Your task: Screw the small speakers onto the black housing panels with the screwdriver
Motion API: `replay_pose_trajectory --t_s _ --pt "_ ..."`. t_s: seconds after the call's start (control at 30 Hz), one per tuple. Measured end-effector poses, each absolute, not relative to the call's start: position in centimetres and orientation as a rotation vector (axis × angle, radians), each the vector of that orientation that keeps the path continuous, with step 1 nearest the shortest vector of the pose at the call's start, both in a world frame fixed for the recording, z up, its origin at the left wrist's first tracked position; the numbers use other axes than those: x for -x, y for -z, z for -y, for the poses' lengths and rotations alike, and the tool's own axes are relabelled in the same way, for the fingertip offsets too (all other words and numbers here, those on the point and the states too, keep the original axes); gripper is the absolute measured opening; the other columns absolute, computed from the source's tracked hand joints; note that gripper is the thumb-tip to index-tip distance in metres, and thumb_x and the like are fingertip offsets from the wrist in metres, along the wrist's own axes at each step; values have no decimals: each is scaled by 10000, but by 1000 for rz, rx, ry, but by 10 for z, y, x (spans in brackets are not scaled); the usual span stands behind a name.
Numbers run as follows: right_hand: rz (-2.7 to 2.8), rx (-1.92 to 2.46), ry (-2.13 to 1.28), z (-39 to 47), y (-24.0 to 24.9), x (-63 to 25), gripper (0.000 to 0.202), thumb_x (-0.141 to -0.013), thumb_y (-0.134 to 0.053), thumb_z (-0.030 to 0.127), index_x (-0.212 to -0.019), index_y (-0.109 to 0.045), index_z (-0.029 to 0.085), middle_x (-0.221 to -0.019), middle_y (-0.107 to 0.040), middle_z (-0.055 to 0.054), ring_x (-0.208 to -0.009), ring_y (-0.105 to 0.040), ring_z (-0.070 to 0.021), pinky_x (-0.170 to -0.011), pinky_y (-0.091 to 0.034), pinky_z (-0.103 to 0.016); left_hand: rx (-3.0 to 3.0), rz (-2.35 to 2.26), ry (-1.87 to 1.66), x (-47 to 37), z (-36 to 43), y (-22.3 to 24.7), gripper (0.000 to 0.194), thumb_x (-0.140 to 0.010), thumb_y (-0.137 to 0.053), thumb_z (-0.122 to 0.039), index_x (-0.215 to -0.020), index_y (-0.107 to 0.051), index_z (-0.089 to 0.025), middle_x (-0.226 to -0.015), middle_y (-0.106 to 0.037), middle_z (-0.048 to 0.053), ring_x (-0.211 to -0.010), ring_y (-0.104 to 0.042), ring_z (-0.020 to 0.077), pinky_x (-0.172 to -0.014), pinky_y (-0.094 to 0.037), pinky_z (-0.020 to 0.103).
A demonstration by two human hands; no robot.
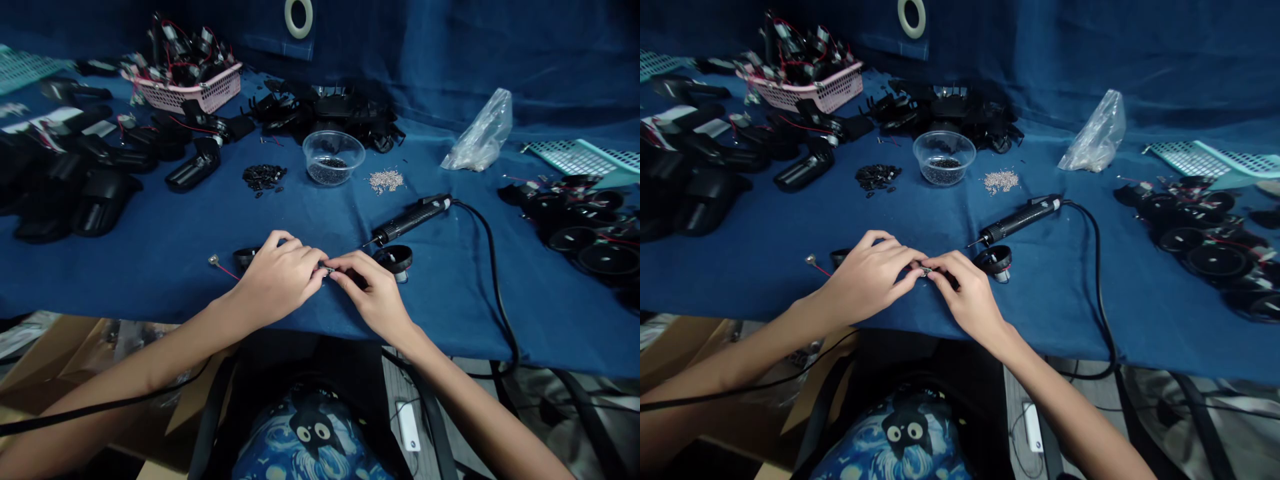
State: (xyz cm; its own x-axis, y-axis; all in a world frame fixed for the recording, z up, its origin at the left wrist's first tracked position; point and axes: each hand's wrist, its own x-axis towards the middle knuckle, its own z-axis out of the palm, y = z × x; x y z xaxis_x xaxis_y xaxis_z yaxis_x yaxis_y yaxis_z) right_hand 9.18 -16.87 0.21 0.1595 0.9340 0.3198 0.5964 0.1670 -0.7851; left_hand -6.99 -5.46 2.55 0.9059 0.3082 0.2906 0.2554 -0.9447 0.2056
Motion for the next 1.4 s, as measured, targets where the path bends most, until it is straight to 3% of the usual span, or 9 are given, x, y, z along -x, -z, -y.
replay_pose_trajectory --t_s 0.23,0.6,0.8,1.2,1.4 --pt "1499 1545 -461 169 1 -93 163 -903 -581 187 -1056 -633 206 -927 -611 -5 -812 -566 -101 -770 -463 -250 -2869 -418 -382 69 49 -31 205 -980 -431 -270 -1050 -613 -207 -951 -685 -39 -913 -593 152 -933 -300 367" --pt "1422 1559 -495 169 1 -92 139 -902 -585 220 -1024 -651 213 -931 -636 -3 -810 -586 -108 -742 -461 -249 -2826 -465 -370 68 52 -33 235 -965 -473 -355 -1053 -618 -193 -916 -676 -15 -913 -589 154 -957 -287 365" --pt "1397 1563 -518 169 0 -92 142 -901 -584 237 -1016 -663 212 -917 -639 -16 -780 -598 -118 -717 -477 -265 -2845 -433 -419 69 50 -29 197 -965 -480 -312 -1058 -607 -193 -960 -681 -21 -912 -587 145 -949 -291 358" --pt "1307 1560 -592 171 1 -88 190 -926 -541 320 -1037 -648 209 -938 -629 -39 -556 -584 -77 -540 -500 -234 -2827 -431 -412 69 49 -29 232 -991 -388 -245 -1066 -604 -203 -984 -683 -5 -895 -591 144 -892 -295 348" --pt "1422 1562 -500 172 1 -89 185 -913 -566 268 -1084 -595 207 -969 -620 -31 -613 -588 -79 -597 -495 -240 -2694 -505 -294 68 50 -42 235 -975 -426 -276 -1098 -623 -239 -971 -691 -29 -895 -610 129 -854 -309 318"
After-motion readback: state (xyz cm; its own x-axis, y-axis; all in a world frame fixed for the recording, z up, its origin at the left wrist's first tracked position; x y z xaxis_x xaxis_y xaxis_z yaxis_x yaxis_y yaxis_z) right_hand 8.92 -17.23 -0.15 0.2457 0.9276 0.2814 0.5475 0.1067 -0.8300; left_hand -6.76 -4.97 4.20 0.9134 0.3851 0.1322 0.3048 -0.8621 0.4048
